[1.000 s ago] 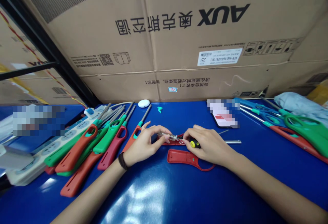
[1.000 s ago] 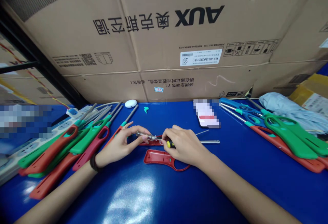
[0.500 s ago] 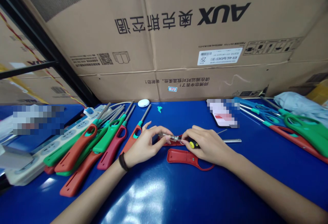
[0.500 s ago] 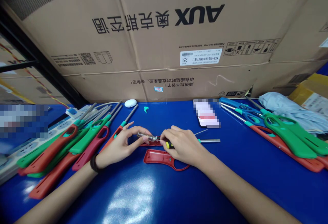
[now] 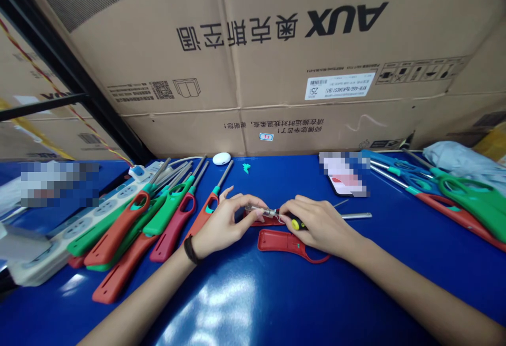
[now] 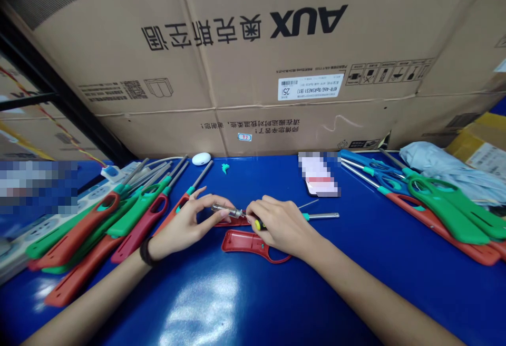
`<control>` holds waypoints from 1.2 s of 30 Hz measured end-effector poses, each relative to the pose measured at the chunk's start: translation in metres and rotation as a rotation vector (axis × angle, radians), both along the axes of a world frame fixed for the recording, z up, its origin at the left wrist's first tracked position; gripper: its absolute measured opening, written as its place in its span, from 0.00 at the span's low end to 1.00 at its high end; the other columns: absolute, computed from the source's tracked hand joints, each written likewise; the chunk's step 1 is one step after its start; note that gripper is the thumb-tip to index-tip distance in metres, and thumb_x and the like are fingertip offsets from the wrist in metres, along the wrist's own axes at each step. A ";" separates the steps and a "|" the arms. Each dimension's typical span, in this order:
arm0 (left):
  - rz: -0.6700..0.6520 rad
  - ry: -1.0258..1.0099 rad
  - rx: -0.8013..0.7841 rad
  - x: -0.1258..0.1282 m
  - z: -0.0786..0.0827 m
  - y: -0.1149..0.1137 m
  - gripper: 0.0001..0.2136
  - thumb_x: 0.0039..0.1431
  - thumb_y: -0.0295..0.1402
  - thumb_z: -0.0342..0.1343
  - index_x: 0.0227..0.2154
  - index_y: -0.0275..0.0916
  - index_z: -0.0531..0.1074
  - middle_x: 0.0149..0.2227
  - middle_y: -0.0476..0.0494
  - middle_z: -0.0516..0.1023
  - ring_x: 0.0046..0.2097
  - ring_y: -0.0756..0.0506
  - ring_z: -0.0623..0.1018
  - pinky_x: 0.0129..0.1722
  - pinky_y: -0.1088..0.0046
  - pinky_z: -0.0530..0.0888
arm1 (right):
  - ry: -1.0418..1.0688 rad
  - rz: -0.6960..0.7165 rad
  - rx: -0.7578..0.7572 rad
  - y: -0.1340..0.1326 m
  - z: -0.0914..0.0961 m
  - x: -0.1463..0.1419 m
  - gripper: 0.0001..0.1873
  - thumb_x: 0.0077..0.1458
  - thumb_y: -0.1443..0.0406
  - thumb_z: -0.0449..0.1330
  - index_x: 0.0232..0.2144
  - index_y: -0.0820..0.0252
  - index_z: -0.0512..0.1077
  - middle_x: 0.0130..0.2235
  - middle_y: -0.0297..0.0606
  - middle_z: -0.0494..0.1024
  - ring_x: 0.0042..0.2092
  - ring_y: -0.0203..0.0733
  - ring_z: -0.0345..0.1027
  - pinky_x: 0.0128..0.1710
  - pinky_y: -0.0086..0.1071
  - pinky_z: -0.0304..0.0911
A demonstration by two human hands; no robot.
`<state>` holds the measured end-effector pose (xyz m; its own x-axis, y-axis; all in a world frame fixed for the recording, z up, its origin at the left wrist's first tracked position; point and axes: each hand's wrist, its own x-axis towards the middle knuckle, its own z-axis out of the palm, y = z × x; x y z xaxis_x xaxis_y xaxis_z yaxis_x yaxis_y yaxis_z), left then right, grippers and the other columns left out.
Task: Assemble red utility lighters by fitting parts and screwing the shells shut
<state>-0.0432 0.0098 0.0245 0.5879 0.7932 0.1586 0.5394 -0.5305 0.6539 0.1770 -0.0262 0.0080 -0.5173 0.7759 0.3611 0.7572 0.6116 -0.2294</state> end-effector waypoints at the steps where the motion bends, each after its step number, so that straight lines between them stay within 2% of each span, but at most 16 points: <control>1: 0.001 -0.001 0.002 0.000 0.000 0.000 0.08 0.61 0.36 0.49 0.38 0.45 0.72 0.40 0.52 0.79 0.44 0.44 0.76 0.62 0.52 0.38 | -0.001 0.000 0.000 0.000 0.000 0.000 0.09 0.61 0.67 0.49 0.35 0.58 0.70 0.30 0.34 0.75 0.31 0.35 0.65 0.25 0.29 0.52; 8: -0.002 0.001 0.046 -0.001 -0.002 0.000 0.07 0.61 0.36 0.49 0.38 0.46 0.72 0.40 0.53 0.79 0.42 0.45 0.76 0.62 0.52 0.35 | 0.010 -0.003 0.024 0.000 -0.003 0.001 0.10 0.62 0.66 0.49 0.36 0.58 0.70 0.30 0.34 0.75 0.30 0.35 0.65 0.26 0.29 0.52; 21: -0.013 -0.010 0.057 0.000 -0.011 0.000 0.07 0.62 0.36 0.49 0.38 0.46 0.72 0.40 0.54 0.79 0.43 0.46 0.76 0.62 0.52 0.36 | 0.023 -0.003 0.031 0.001 -0.007 0.002 0.09 0.62 0.66 0.50 0.36 0.58 0.70 0.31 0.34 0.75 0.32 0.35 0.67 0.27 0.28 0.54; 36: 0.008 -0.035 0.091 0.001 -0.012 0.001 0.07 0.62 0.35 0.49 0.39 0.47 0.71 0.40 0.55 0.79 0.43 0.47 0.76 0.62 0.51 0.39 | 0.062 0.015 0.084 0.001 -0.002 0.000 0.09 0.62 0.67 0.50 0.35 0.59 0.70 0.31 0.34 0.75 0.31 0.35 0.64 0.26 0.28 0.54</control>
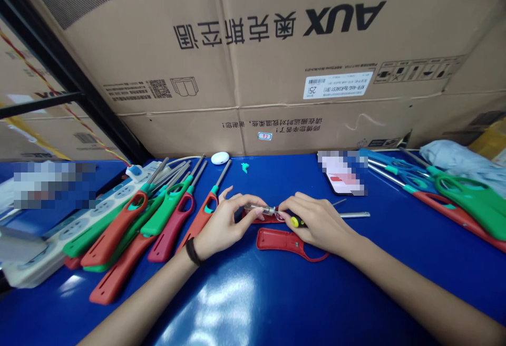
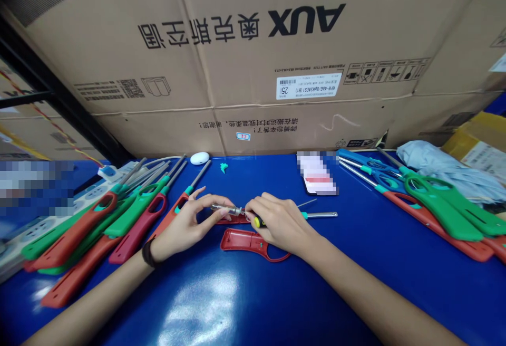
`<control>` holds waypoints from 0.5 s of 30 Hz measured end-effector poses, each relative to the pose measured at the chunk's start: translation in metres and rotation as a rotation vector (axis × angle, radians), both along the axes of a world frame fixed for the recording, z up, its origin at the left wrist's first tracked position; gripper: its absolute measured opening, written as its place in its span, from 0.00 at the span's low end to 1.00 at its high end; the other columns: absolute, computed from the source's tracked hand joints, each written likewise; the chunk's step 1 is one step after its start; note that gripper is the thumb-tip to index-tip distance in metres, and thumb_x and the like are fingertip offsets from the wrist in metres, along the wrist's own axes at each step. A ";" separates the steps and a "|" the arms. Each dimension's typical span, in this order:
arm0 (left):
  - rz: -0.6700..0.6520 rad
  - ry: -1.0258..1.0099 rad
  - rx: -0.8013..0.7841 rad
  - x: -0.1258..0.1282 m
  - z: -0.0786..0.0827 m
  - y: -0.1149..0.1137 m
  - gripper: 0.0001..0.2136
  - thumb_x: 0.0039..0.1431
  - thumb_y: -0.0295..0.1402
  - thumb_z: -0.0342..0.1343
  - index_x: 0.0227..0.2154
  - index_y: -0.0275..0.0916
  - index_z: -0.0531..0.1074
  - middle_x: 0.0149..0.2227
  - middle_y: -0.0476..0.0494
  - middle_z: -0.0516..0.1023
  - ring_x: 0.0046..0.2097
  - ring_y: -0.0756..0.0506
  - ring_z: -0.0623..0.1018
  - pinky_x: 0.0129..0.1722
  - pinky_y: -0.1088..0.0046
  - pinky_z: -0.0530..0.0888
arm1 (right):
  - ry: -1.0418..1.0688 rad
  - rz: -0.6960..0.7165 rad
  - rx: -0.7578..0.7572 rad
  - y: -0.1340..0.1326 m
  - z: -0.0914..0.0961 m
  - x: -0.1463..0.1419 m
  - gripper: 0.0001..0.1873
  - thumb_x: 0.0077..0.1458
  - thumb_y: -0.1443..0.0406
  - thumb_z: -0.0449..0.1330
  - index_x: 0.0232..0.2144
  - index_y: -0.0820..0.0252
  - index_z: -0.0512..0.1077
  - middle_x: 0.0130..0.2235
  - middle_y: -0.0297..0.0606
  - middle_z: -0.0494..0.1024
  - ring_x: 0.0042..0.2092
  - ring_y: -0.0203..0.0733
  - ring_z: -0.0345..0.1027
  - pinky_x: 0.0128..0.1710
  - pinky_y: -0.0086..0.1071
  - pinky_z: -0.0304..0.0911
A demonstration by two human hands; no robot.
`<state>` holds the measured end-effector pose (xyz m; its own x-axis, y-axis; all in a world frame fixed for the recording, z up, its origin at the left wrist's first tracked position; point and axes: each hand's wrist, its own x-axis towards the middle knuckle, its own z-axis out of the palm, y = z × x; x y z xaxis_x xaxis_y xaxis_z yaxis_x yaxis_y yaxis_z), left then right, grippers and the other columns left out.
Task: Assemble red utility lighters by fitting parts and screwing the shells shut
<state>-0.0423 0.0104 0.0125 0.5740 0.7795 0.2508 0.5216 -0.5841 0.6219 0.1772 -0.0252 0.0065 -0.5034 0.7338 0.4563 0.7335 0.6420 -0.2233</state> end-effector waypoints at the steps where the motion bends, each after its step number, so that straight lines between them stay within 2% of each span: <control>1: 0.000 0.001 0.002 0.000 0.000 0.000 0.07 0.62 0.35 0.49 0.39 0.47 0.71 0.40 0.55 0.79 0.42 0.47 0.76 0.62 0.51 0.38 | 0.000 0.003 0.004 0.000 -0.001 0.000 0.09 0.62 0.68 0.50 0.35 0.59 0.70 0.31 0.34 0.75 0.31 0.35 0.64 0.26 0.28 0.54; 15: 0.001 0.004 -0.005 0.000 -0.001 0.000 0.07 0.62 0.35 0.49 0.39 0.48 0.72 0.39 0.56 0.79 0.41 0.47 0.76 0.62 0.50 0.39 | -0.004 0.027 0.044 0.001 -0.004 -0.001 0.10 0.62 0.68 0.49 0.35 0.60 0.70 0.30 0.35 0.75 0.31 0.36 0.63 0.27 0.29 0.55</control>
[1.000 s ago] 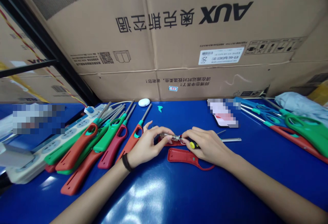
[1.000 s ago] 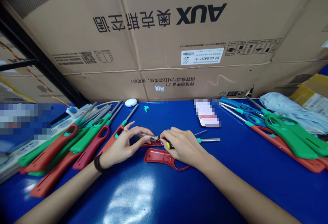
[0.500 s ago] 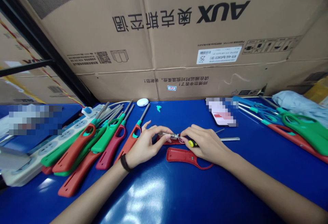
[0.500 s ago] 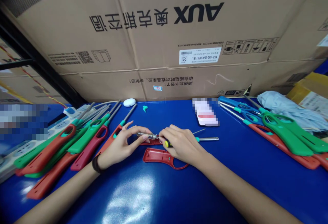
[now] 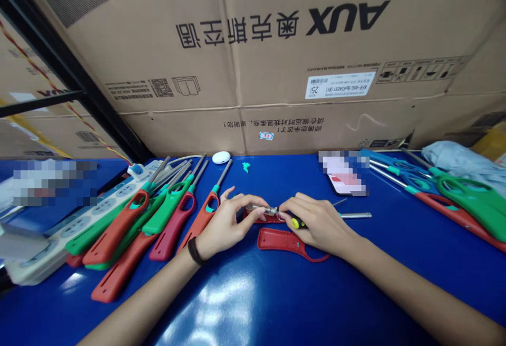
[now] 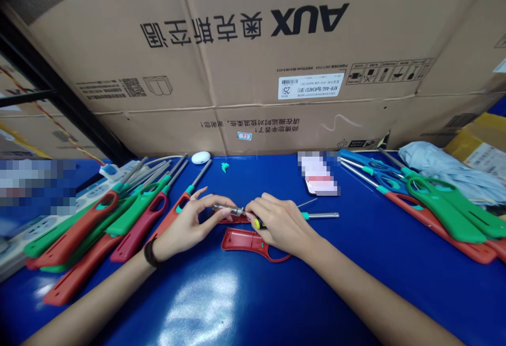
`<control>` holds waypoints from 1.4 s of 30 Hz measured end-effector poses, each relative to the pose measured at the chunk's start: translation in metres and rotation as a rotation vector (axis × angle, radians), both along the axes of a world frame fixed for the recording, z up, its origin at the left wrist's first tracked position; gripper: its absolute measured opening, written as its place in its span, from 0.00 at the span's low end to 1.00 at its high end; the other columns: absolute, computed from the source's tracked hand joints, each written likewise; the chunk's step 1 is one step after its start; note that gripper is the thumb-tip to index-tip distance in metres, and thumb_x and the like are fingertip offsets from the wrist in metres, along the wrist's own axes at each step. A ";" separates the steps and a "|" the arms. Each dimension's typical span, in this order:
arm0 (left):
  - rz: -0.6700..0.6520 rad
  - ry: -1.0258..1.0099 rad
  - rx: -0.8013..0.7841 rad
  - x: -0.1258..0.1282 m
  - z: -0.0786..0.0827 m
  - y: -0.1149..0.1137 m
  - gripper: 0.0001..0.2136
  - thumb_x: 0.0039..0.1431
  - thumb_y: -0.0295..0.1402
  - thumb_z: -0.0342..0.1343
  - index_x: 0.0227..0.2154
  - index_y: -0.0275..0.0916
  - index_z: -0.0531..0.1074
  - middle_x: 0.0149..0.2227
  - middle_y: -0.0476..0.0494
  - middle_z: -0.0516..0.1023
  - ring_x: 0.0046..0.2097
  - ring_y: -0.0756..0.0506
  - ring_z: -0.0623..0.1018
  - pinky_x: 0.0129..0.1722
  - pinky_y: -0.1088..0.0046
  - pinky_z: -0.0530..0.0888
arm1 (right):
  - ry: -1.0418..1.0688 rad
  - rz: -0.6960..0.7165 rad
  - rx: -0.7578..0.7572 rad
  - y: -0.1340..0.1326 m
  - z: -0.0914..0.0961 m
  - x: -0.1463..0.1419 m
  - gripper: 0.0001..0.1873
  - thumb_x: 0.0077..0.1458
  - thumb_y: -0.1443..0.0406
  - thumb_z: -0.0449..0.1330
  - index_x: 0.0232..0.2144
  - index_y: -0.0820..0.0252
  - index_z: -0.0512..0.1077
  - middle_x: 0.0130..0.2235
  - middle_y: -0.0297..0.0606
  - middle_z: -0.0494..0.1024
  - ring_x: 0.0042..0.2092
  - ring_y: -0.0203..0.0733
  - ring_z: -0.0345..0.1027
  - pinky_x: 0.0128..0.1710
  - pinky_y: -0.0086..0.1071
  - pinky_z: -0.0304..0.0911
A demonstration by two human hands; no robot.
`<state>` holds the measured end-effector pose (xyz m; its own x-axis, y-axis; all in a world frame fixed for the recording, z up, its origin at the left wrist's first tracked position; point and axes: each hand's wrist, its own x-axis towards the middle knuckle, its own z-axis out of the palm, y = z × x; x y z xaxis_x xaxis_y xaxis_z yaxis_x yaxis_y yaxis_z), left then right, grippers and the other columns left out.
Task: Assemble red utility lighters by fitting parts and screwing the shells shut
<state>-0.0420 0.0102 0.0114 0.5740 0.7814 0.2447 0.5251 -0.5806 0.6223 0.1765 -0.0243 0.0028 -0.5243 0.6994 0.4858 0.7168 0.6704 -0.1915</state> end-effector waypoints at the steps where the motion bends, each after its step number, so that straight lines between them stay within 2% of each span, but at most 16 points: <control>1: 0.000 0.001 0.000 0.000 0.000 0.000 0.07 0.62 0.35 0.49 0.39 0.48 0.72 0.39 0.56 0.79 0.41 0.47 0.77 0.62 0.50 0.39 | -0.004 -0.001 0.002 0.000 0.000 0.000 0.10 0.62 0.68 0.49 0.35 0.60 0.70 0.30 0.35 0.75 0.31 0.36 0.63 0.27 0.29 0.55; 12: -0.001 0.009 -0.007 -0.003 0.009 0.001 0.07 0.61 0.35 0.51 0.39 0.46 0.73 0.41 0.52 0.79 0.44 0.45 0.75 0.62 0.51 0.43 | 0.013 -0.039 -0.013 0.003 0.001 0.001 0.08 0.62 0.65 0.52 0.36 0.58 0.72 0.33 0.34 0.77 0.34 0.37 0.65 0.29 0.29 0.57; 20: 0.005 0.059 0.020 -0.004 0.009 0.001 0.06 0.60 0.35 0.53 0.37 0.45 0.74 0.39 0.53 0.79 0.43 0.45 0.76 0.62 0.51 0.44 | 0.018 -0.076 -0.040 0.003 0.000 0.001 0.08 0.61 0.63 0.53 0.36 0.57 0.72 0.33 0.34 0.77 0.35 0.36 0.67 0.29 0.28 0.59; 26: 0.002 0.114 0.084 -0.004 0.010 0.001 0.05 0.58 0.36 0.56 0.37 0.47 0.74 0.38 0.53 0.80 0.43 0.45 0.75 0.61 0.48 0.36 | 0.006 -0.089 -0.046 0.002 0.000 0.002 0.07 0.60 0.64 0.54 0.34 0.58 0.71 0.33 0.35 0.77 0.35 0.37 0.67 0.29 0.28 0.61; 32: 0.017 0.148 0.089 -0.005 0.011 0.001 0.05 0.55 0.36 0.58 0.36 0.47 0.75 0.36 0.53 0.80 0.42 0.45 0.76 0.61 0.49 0.39 | -0.021 -0.063 -0.067 0.001 0.001 -0.001 0.07 0.59 0.66 0.55 0.35 0.57 0.73 0.35 0.35 0.76 0.37 0.38 0.67 0.27 0.28 0.60; 36: 0.015 0.133 0.073 -0.005 0.011 0.001 0.05 0.57 0.37 0.57 0.36 0.46 0.75 0.34 0.53 0.79 0.41 0.46 0.76 0.61 0.50 0.42 | -0.023 -0.078 -0.079 0.000 0.000 -0.001 0.09 0.60 0.63 0.55 0.37 0.57 0.74 0.36 0.36 0.75 0.38 0.38 0.66 0.28 0.28 0.60; 42: 0.007 0.123 0.053 -0.003 0.007 0.002 0.04 0.57 0.35 0.57 0.34 0.47 0.75 0.34 0.54 0.79 0.39 0.47 0.76 0.62 0.50 0.37 | -0.047 -0.076 -0.055 0.000 0.001 -0.001 0.09 0.60 0.64 0.54 0.36 0.57 0.74 0.36 0.37 0.75 0.37 0.38 0.66 0.26 0.28 0.59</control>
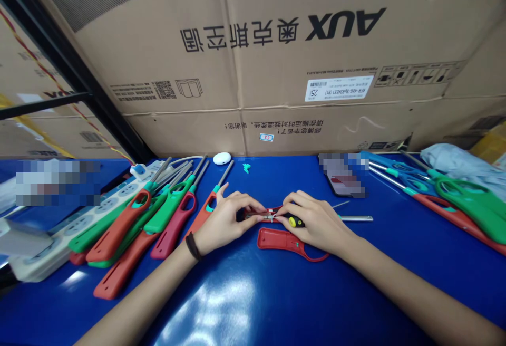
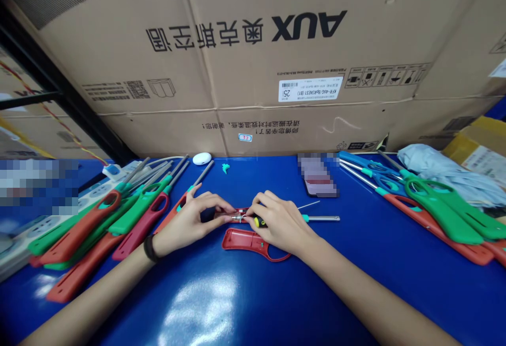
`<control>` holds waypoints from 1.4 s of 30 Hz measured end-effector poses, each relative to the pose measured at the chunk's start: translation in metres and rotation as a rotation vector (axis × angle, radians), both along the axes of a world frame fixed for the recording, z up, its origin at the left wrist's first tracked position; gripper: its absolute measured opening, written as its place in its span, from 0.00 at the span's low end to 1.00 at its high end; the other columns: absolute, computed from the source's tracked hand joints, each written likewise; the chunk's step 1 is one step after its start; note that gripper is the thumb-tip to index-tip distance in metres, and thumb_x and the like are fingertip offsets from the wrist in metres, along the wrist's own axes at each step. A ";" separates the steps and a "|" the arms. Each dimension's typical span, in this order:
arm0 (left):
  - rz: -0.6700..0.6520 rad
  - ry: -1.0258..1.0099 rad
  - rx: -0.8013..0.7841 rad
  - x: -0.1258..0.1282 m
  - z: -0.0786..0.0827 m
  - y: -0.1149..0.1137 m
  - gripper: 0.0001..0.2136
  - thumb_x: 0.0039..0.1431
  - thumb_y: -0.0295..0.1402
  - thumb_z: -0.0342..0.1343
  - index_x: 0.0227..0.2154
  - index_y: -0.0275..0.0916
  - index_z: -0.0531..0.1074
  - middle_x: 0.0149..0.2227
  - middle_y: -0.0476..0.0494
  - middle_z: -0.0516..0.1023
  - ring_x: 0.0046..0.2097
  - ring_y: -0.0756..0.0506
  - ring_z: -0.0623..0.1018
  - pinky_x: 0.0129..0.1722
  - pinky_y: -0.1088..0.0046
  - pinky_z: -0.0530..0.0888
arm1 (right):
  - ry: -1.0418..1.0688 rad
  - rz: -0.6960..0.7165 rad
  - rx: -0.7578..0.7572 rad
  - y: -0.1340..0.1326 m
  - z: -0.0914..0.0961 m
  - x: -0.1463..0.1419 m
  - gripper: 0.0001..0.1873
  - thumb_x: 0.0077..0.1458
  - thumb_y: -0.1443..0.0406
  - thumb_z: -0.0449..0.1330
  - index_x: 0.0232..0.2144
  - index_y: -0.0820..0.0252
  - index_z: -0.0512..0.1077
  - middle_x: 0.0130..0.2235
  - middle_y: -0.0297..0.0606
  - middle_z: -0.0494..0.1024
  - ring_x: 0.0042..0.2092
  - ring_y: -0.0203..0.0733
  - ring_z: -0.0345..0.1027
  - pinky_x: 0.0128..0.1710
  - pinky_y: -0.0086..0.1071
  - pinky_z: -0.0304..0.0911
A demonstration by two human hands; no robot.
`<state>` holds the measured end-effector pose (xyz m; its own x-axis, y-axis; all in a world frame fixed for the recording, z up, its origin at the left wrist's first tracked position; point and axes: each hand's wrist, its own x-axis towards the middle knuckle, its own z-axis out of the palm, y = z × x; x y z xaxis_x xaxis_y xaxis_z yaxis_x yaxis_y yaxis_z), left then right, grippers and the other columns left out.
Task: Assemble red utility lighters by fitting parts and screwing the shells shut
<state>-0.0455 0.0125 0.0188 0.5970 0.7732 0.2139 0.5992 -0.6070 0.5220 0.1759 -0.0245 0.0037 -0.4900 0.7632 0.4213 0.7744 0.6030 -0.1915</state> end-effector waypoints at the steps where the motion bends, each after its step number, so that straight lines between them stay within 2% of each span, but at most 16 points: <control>1: 0.002 -0.006 -0.013 0.001 -0.001 0.000 0.04 0.57 0.35 0.58 0.34 0.47 0.75 0.34 0.54 0.79 0.39 0.47 0.76 0.61 0.49 0.37 | -0.007 0.000 0.003 0.000 0.000 0.000 0.09 0.60 0.64 0.54 0.35 0.57 0.74 0.36 0.37 0.75 0.37 0.38 0.66 0.26 0.28 0.59; 7: 0.034 -0.040 -0.061 0.002 -0.003 0.002 0.04 0.55 0.37 0.59 0.33 0.47 0.76 0.34 0.54 0.80 0.40 0.46 0.77 0.61 0.49 0.43 | -0.004 -0.034 0.026 0.000 0.005 0.000 0.08 0.60 0.62 0.53 0.35 0.56 0.72 0.37 0.36 0.77 0.38 0.39 0.69 0.28 0.29 0.61; 9: 0.033 -0.050 -0.087 0.001 -0.003 0.003 0.04 0.55 0.37 0.60 0.33 0.47 0.77 0.34 0.53 0.80 0.40 0.46 0.77 0.60 0.49 0.45 | 0.004 -0.175 0.032 0.002 0.013 0.007 0.09 0.60 0.58 0.53 0.34 0.56 0.69 0.37 0.37 0.78 0.35 0.40 0.71 0.27 0.30 0.61; 10: 0.033 -0.053 -0.102 0.001 -0.003 0.004 0.04 0.55 0.37 0.60 0.32 0.46 0.77 0.35 0.52 0.80 0.40 0.45 0.77 0.60 0.48 0.46 | -0.002 -0.293 0.029 0.005 0.017 0.012 0.12 0.59 0.55 0.53 0.33 0.56 0.67 0.35 0.38 0.78 0.32 0.41 0.72 0.25 0.31 0.59; 11: 0.032 -0.055 -0.111 0.000 -0.003 0.005 0.03 0.54 0.36 0.60 0.32 0.46 0.77 0.35 0.52 0.80 0.40 0.45 0.77 0.60 0.48 0.46 | -0.028 -0.426 0.010 0.008 0.021 0.019 0.15 0.58 0.52 0.52 0.32 0.56 0.66 0.32 0.38 0.78 0.27 0.42 0.71 0.22 0.31 0.56; 13: 0.022 -0.051 -0.110 0.000 -0.003 0.006 0.02 0.54 0.35 0.61 0.29 0.45 0.77 0.35 0.52 0.81 0.41 0.44 0.77 0.60 0.48 0.46 | -0.108 -0.623 -0.051 0.015 0.029 0.037 0.18 0.56 0.48 0.51 0.31 0.55 0.64 0.26 0.37 0.76 0.24 0.46 0.69 0.20 0.31 0.52; 15: 0.005 -0.052 -0.098 -0.001 -0.002 0.006 0.02 0.54 0.34 0.61 0.27 0.44 0.77 0.36 0.52 0.81 0.42 0.45 0.77 0.60 0.50 0.48 | -0.170 -0.756 -0.109 0.023 0.032 0.057 0.19 0.56 0.47 0.49 0.30 0.55 0.63 0.22 0.36 0.73 0.24 0.49 0.70 0.20 0.31 0.50; 17: -0.030 -0.057 -0.102 -0.002 -0.001 0.005 0.02 0.55 0.33 0.60 0.28 0.44 0.77 0.36 0.52 0.81 0.43 0.45 0.77 0.59 0.52 0.53 | -0.179 -0.830 -0.157 0.030 0.030 0.075 0.19 0.57 0.47 0.48 0.30 0.55 0.62 0.22 0.38 0.73 0.26 0.50 0.70 0.21 0.32 0.50; 21: -0.125 -0.032 -0.133 -0.003 0.003 0.002 0.05 0.58 0.32 0.56 0.34 0.47 0.77 0.40 0.52 0.81 0.45 0.46 0.77 0.57 0.55 0.58 | -0.173 -0.837 -0.222 0.042 0.018 0.096 0.19 0.58 0.49 0.47 0.32 0.56 0.64 0.24 0.41 0.74 0.30 0.52 0.71 0.23 0.33 0.52; 26: -0.144 -0.017 -0.087 -0.006 0.006 0.004 0.08 0.59 0.31 0.53 0.37 0.47 0.76 0.43 0.52 0.79 0.47 0.46 0.76 0.60 0.55 0.51 | -0.152 -0.852 -0.203 0.049 0.012 0.103 0.19 0.57 0.49 0.48 0.33 0.57 0.65 0.25 0.42 0.75 0.30 0.52 0.72 0.24 0.33 0.54; 28: -0.068 -0.022 -0.003 -0.011 0.006 0.011 0.09 0.60 0.31 0.51 0.38 0.47 0.75 0.43 0.51 0.78 0.47 0.45 0.74 0.59 0.55 0.52 | -0.145 -0.858 -0.197 0.049 0.013 0.103 0.18 0.56 0.49 0.49 0.33 0.57 0.65 0.26 0.42 0.75 0.30 0.52 0.72 0.24 0.33 0.54; 32: 0.258 0.079 0.235 -0.031 0.007 0.028 0.10 0.61 0.33 0.48 0.39 0.46 0.75 0.42 0.45 0.76 0.47 0.41 0.71 0.54 0.51 0.56 | -0.127 -0.874 -0.173 0.048 0.017 0.101 0.18 0.55 0.49 0.50 0.33 0.56 0.64 0.28 0.43 0.76 0.32 0.53 0.72 0.25 0.33 0.54; 34: 0.347 0.149 0.277 -0.042 0.008 0.034 0.10 0.61 0.36 0.49 0.37 0.44 0.75 0.41 0.43 0.75 0.47 0.39 0.70 0.53 0.49 0.56 | -0.113 -0.871 -0.157 0.047 0.018 0.099 0.17 0.56 0.49 0.50 0.32 0.55 0.63 0.29 0.43 0.77 0.33 0.53 0.72 0.25 0.33 0.54; 38: 0.276 0.276 0.164 -0.055 0.011 0.036 0.16 0.48 0.51 0.60 0.32 0.45 0.76 0.42 0.44 0.72 0.49 0.36 0.67 0.54 0.45 0.53 | -0.069 -0.809 -0.118 0.044 0.019 0.094 0.17 0.56 0.49 0.49 0.30 0.54 0.63 0.28 0.40 0.77 0.32 0.52 0.72 0.25 0.32 0.54; 40: 0.221 0.304 0.123 -0.056 0.010 0.036 0.15 0.47 0.49 0.61 0.33 0.46 0.76 0.43 0.45 0.71 0.50 0.37 0.67 0.55 0.43 0.51 | -0.057 -0.776 -0.101 0.042 0.020 0.092 0.16 0.56 0.49 0.49 0.30 0.54 0.63 0.26 0.39 0.76 0.31 0.51 0.72 0.24 0.32 0.53; 42: 0.196 0.299 0.134 -0.054 0.009 0.035 0.11 0.50 0.46 0.61 0.32 0.46 0.76 0.44 0.46 0.71 0.50 0.37 0.67 0.56 0.43 0.49 | -0.043 -0.746 -0.086 0.040 0.021 0.089 0.15 0.56 0.51 0.50 0.29 0.54 0.64 0.26 0.39 0.76 0.30 0.51 0.72 0.24 0.32 0.53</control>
<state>-0.0998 0.0479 0.0281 0.4917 0.8560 0.1595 0.8246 -0.5166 0.2308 0.2652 0.0153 0.0252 0.1555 0.9284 0.3374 0.9794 -0.1004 -0.1750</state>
